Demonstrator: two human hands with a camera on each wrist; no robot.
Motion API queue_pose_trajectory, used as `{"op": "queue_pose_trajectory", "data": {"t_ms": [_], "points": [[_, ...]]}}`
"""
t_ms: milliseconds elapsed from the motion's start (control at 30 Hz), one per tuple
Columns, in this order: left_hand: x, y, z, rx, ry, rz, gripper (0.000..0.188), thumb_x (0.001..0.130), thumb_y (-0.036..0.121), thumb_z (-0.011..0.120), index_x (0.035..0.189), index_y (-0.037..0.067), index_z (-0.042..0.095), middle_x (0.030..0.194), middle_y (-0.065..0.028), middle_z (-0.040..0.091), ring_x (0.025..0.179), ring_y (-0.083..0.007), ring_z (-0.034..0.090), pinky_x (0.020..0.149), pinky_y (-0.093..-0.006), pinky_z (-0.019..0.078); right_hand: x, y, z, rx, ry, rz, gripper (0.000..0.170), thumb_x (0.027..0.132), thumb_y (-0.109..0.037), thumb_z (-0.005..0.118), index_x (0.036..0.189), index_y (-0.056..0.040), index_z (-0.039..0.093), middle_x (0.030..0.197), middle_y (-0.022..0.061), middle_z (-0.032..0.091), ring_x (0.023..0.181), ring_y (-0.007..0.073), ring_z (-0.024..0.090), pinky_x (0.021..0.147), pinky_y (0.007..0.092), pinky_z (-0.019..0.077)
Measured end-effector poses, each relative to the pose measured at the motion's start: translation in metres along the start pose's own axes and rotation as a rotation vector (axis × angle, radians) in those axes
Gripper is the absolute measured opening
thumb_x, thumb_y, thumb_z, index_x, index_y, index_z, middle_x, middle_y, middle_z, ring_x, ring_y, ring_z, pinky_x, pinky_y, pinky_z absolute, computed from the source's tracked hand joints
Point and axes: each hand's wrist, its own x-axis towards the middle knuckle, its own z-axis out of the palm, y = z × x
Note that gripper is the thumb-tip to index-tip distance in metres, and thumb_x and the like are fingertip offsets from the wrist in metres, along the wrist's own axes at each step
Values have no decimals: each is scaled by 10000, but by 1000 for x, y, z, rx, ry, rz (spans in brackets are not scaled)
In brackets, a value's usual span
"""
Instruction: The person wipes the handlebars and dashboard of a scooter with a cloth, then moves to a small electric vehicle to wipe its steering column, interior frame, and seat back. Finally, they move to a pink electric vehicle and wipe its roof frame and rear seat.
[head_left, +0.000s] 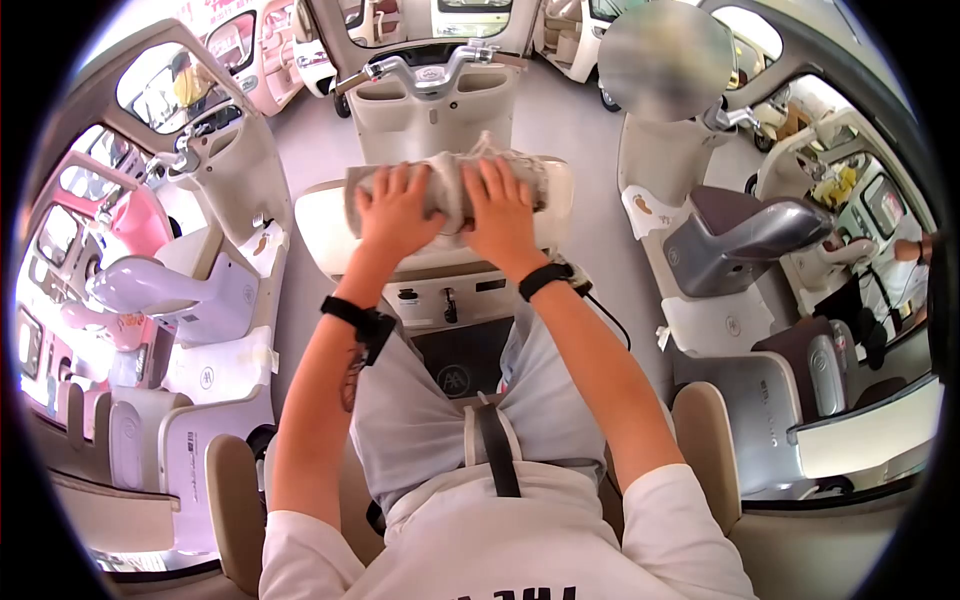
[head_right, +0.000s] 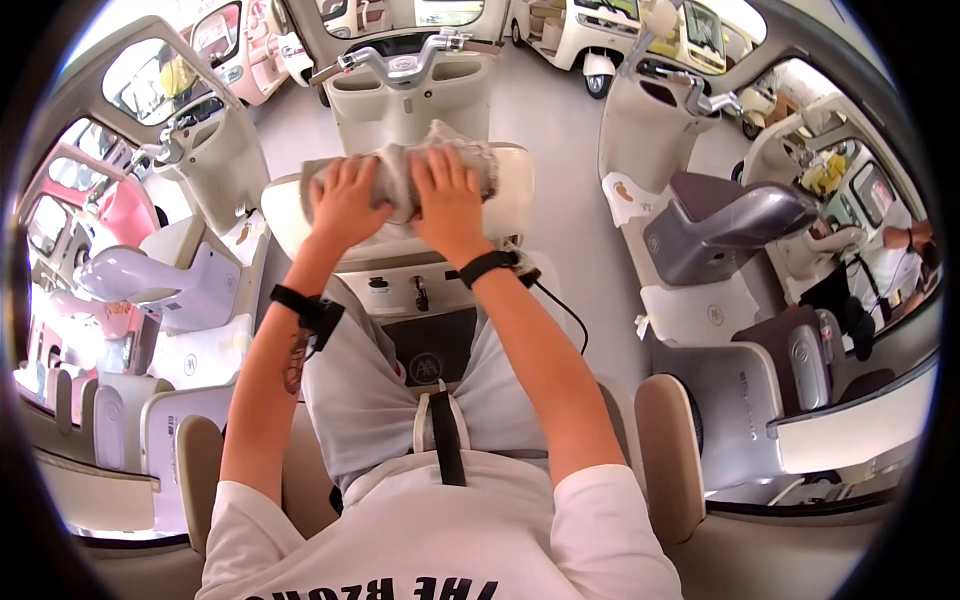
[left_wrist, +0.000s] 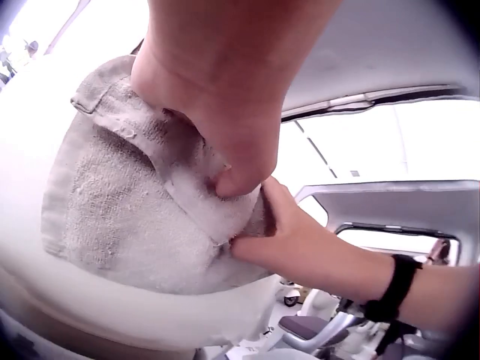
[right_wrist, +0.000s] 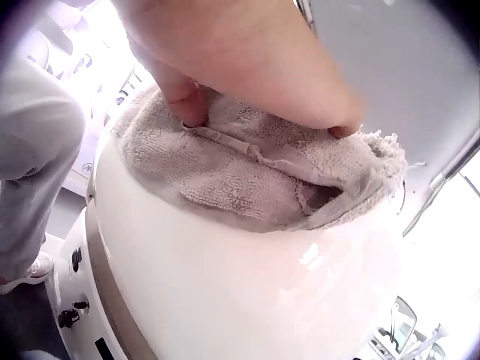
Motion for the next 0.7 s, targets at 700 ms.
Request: {"op": "queue_pose_trajectory", "data": {"t_ms": [700], "points": [[-55, -108, 29, -131, 396, -255, 765, 752, 284, 618, 1471, 182, 378, 1551, -136, 303, 1430, -364, 294, 1056, -573, 363, 45, -123, 51, -266, -177, -76, 921, 652, -314, 853, 1438, -154, 399, 1426, 136, 437, 1349, 367, 367, 1075, 570, 279]]}}
